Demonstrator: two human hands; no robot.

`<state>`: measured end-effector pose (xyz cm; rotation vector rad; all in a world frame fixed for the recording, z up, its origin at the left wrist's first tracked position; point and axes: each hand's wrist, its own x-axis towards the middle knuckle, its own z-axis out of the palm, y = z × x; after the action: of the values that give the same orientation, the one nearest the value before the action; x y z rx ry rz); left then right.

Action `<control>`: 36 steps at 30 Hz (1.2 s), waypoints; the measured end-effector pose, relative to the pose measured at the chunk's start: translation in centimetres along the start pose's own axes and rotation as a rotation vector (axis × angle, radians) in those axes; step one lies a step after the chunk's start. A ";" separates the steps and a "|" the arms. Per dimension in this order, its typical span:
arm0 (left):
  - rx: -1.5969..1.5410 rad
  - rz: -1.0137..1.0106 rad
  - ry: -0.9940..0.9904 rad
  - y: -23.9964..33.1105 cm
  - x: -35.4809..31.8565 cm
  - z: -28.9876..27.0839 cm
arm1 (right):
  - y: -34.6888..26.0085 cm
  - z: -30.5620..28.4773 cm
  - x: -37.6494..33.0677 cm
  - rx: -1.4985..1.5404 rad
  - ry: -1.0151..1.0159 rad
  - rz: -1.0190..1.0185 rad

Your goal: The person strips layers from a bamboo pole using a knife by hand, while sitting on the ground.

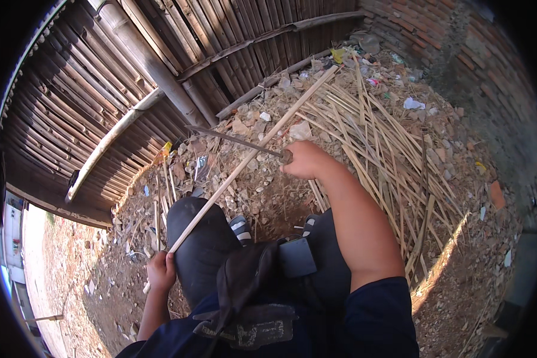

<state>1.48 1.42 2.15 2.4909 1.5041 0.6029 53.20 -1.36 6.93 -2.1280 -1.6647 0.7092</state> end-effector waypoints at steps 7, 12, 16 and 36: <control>0.006 0.017 -0.011 0.7 0.2 -0.5 | -0.9 -1.0 -0.4 -0.006 -0.052 0.056; -0.036 -0.037 -0.042 0.5 0.0 -0.1 | -0.8 -0.4 -0.3 -0.006 0.043 -0.012; -0.058 -0.034 -0.016 0.2 -0.1 0.3 | -1.5 -1.2 -0.8 0.050 0.014 -0.012; 0.001 0.040 0.034 0.1 0.0 0.0 | -1.0 -1.2 -0.6 0.019 -0.047 0.000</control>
<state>1.59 1.39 2.19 2.5297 1.4696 0.6550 53.03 -1.67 8.54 -2.1139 -1.6755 0.7775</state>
